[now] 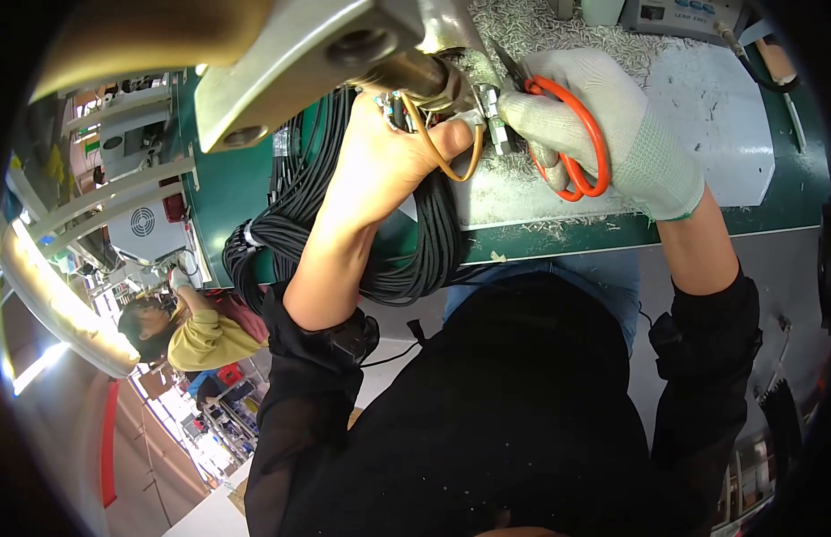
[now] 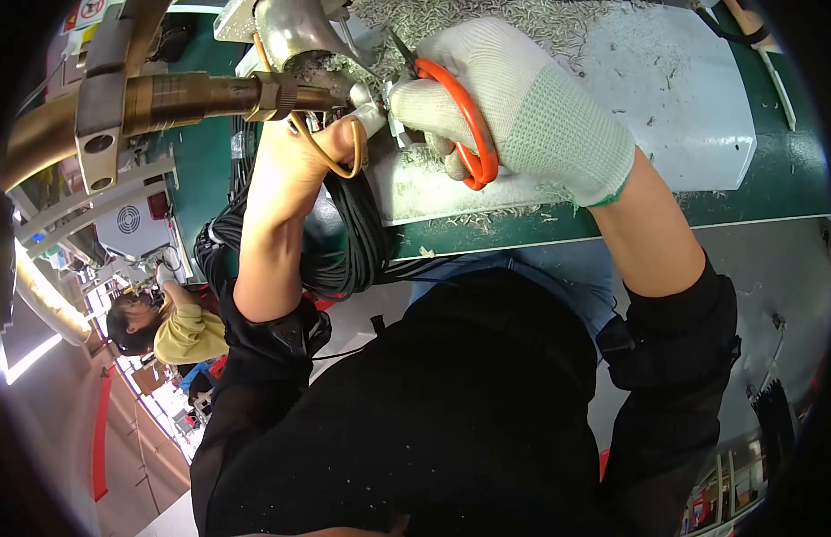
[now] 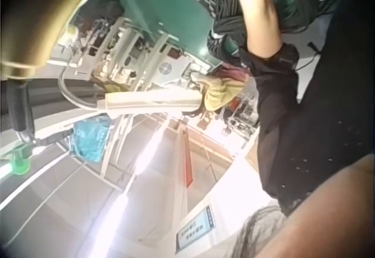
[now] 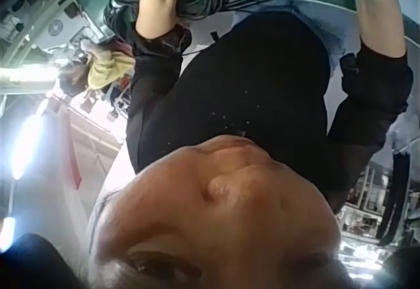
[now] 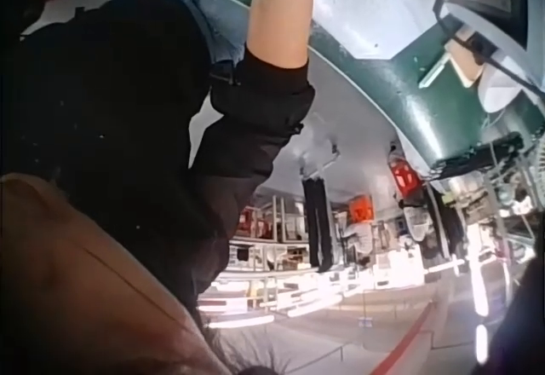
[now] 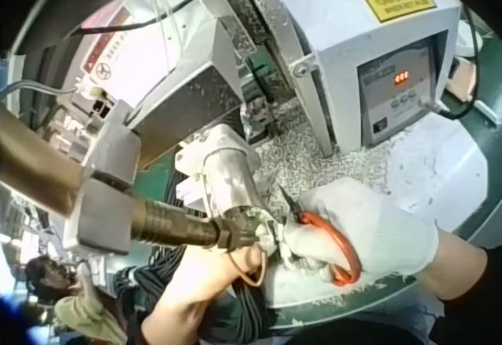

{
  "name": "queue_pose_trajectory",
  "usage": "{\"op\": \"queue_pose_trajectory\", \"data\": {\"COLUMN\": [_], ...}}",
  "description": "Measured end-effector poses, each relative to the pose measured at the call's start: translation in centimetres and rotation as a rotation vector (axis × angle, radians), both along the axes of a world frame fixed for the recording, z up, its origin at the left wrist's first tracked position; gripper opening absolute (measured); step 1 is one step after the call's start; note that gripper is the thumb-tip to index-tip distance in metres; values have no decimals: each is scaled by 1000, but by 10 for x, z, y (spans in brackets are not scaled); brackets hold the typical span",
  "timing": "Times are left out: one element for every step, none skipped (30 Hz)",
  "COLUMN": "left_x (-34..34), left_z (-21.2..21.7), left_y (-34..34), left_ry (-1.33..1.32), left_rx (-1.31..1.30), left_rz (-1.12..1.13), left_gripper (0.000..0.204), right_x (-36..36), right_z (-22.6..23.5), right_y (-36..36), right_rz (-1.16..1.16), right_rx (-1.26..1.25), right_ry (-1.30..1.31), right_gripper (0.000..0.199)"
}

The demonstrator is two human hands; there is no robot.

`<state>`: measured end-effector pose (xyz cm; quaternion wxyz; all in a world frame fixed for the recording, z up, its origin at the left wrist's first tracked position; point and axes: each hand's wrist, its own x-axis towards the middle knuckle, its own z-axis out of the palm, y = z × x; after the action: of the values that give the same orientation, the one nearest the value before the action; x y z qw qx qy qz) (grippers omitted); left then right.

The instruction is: The person trims the ends of wires with shears, places the wire bundle into a machine to press on a metal component, and then uses the shears to trim more wire ends.

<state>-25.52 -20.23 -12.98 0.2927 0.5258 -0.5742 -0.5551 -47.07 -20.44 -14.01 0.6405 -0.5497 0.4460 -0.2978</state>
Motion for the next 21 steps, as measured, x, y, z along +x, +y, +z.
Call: {"op": "queue_pose_trajectory", "data": {"left_x": [1,2,2,1,1,0,-1,-2,-3,-3,-3,-2,-2,-2,-2,-3,-5,-6,-7,-8,-7], "left_z": [2,4,4,3,0,-2,-3,-2,0,0,0,0,0,0,1,2,3,4,5,5,2], "left_y": [0,-1,-1,1,5,9,10,10,8,8,8,8,8,8,8,9,10,12,14,13,11], "left_ry": [-23,-47,-72,-73,-91,-108,-125,-128,-182,-235,-287,-287,-298,-308,-320,-320,-326,-331,-334,-331,-231], "left_rx": [13,25,37,36,-16,-68,-120,-122,-159,-189,-219,-213,-206,-199,-200,-203,-150,-98,-46,-53,-57], "left_rz": [-23,-43,-65,-73,-49,-25,-1,-8,-30,-45,-60,-60,-71,-82,-93,-91,-51,-9,34,30,2], "left_gripper": [23,24,24,24,25,26,28,28,31,34,37,37,38,39,41,41,40,39,38,38,34], "right_x": [-1,-2,-2,-4,-4,-5,-5,-6,-8,-7,-7,-7,-6,-6,-7,-7,-8,-9,-9,-9,-9], "right_z": [-8,-18,-24,-27,-29,-31,-33,-35,-38,-41,-43,-45,-46,-46,-45,-42,-37,-32,-29,-26,-25], "right_y": [0,-2,-3,-4,-5,-6,-7,-10,-14,-17,-18,-19,-19,-19,-19,-18,-15,-11,-8,-6,-3], "right_rz": [17,36,55,46,67,88,108,101,103,114,125,126,136,146,155,156,160,164,169,166,125], "right_rx": [-147,-296,-445,-445,-580,-714,-848,-849,-983,-1110,-1238,-1233,-1219,-1205,-1199,-1202,-1041,-879,-718,-725,-519], "right_ry": [-11,-22,-33,-32,-3,27,59,59,65,70,75,74,58,42,27,27,4,-17,-38,-33,-52], "right_gripper": [28,28,28,28,27,27,26,26,25,25,24,24,24,23,22,22,19,15,12,12,16]}}
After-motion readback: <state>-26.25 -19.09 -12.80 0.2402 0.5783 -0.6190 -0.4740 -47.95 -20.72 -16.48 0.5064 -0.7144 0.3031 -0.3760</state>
